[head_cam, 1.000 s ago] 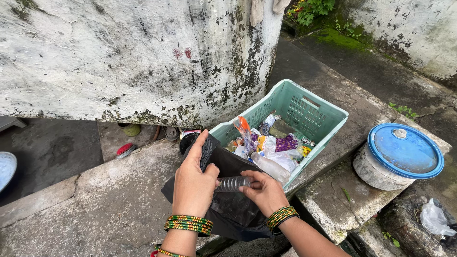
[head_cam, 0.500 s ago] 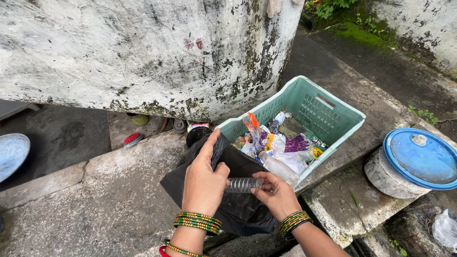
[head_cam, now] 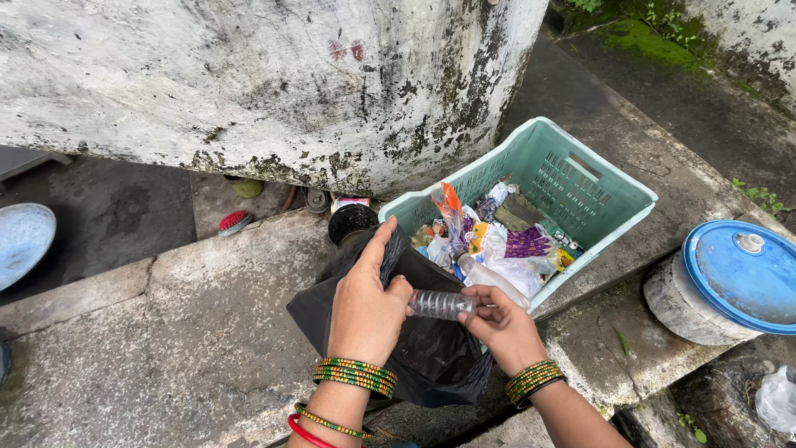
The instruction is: The person sorts through items in a black plastic bag and a plastic crate, moving various plastic wrappers, containers, and small objects between the two containers and holding several items up to examine them.
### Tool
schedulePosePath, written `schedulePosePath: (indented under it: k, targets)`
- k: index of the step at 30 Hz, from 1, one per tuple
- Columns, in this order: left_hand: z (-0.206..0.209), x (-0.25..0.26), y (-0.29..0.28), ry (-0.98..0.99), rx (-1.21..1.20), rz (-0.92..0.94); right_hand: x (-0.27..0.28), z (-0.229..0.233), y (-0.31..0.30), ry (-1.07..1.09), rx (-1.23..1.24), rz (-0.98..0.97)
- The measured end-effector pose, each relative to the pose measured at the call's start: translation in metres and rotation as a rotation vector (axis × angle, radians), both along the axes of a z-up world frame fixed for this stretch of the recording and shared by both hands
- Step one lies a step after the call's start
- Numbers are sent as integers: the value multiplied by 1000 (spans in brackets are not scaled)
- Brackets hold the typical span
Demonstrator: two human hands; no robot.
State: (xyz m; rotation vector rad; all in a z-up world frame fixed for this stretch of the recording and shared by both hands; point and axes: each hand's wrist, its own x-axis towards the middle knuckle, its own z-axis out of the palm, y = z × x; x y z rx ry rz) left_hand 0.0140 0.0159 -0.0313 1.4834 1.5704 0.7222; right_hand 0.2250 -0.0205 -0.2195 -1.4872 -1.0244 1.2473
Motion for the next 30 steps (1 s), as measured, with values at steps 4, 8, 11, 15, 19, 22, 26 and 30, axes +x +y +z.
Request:
schedulePosePath:
  k: [4,8,11,15,19,22,26,30]
  targets:
    - [-2,-2,1,-25,8,20,29,-11,9,23,81,-108]
    - [-4,-6,3,-33,-17,35,55,-21,14,86,191,-293]
    - [-5,-9,4,-26,-12,40,71,-28,17,99,244,-388]
    - [-4,-11,6,-41,-15,48,87,-35,19,80,255,-476]
    - [-5,-12,7,-34,-13,64,97,-45,23,-9,199,-559]
    - [-7,-12,7,-35,-19,68,100,-52,27,-99,180,-591]
    - [-9,-12,6,-58,-12,53,99,-54,27,-253,83,-632]
    - [-9,-14,7,-37,-31,56,95,-53,27,-335,0,-640]
